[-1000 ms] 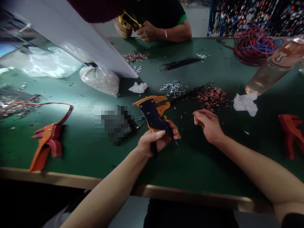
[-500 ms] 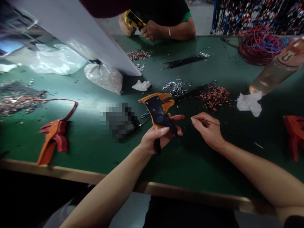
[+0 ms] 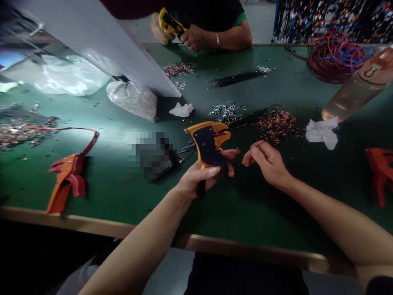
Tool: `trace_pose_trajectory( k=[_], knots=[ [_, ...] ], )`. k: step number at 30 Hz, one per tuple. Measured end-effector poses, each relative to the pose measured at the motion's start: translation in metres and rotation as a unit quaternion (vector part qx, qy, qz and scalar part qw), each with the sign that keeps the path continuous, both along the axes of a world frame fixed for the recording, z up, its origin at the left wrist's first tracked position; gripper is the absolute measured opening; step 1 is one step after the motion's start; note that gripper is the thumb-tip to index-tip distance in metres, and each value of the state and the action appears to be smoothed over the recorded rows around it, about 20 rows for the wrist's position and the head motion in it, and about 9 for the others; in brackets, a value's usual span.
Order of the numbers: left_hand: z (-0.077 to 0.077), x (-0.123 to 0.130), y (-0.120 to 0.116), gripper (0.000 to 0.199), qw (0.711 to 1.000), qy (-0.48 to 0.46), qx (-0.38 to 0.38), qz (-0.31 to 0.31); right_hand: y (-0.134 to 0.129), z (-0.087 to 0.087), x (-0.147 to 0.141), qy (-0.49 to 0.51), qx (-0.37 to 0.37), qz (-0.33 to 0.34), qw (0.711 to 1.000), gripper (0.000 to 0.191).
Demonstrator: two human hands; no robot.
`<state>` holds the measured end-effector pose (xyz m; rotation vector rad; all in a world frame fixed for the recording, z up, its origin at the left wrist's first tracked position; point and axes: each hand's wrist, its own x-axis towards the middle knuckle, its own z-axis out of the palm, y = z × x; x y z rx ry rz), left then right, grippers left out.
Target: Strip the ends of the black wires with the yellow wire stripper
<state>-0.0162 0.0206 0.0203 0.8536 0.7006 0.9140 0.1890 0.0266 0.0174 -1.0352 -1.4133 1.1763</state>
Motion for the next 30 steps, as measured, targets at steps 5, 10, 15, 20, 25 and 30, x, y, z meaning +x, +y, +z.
trace_pose_trajectory(
  k=[5, 10, 15, 20, 25, 30],
  knots=[
    [0.004, -0.008, 0.003, 0.039, 1.000, -0.008, 0.019, -0.010, -0.004, 0.005, 0.003, -0.158, -0.011, 0.177, 0.971, 0.033],
    [-0.002, -0.010, 0.001, 0.041, 0.996, -0.015, 0.023, -0.090, -0.009, 0.009, 0.001, -0.215, -0.022, 0.307, 0.927, 0.035],
    [-0.003, -0.008, 0.001, 0.043, 0.995, -0.025, 0.009, -0.095, -0.008, 0.008, 0.003, -0.225, 0.011, 0.332, 0.916, 0.036],
    [0.002, -0.008, 0.005, 0.046, 0.998, -0.054, -0.008, -0.033, -0.006, 0.004, 0.004, -0.221, 0.003, 0.336, 0.916, 0.035],
    [0.005, -0.013, 0.010, 0.041, 0.995, -0.077, -0.007, 0.068, -0.005, 0.001, 0.005, -0.205, 0.005, 0.302, 0.931, 0.035],
    [0.009, -0.012, 0.013, 0.037, 0.990, -0.068, 0.005, 0.124, -0.005, -0.003, 0.005, -0.185, 0.041, 0.234, 0.954, 0.036]
  ],
)
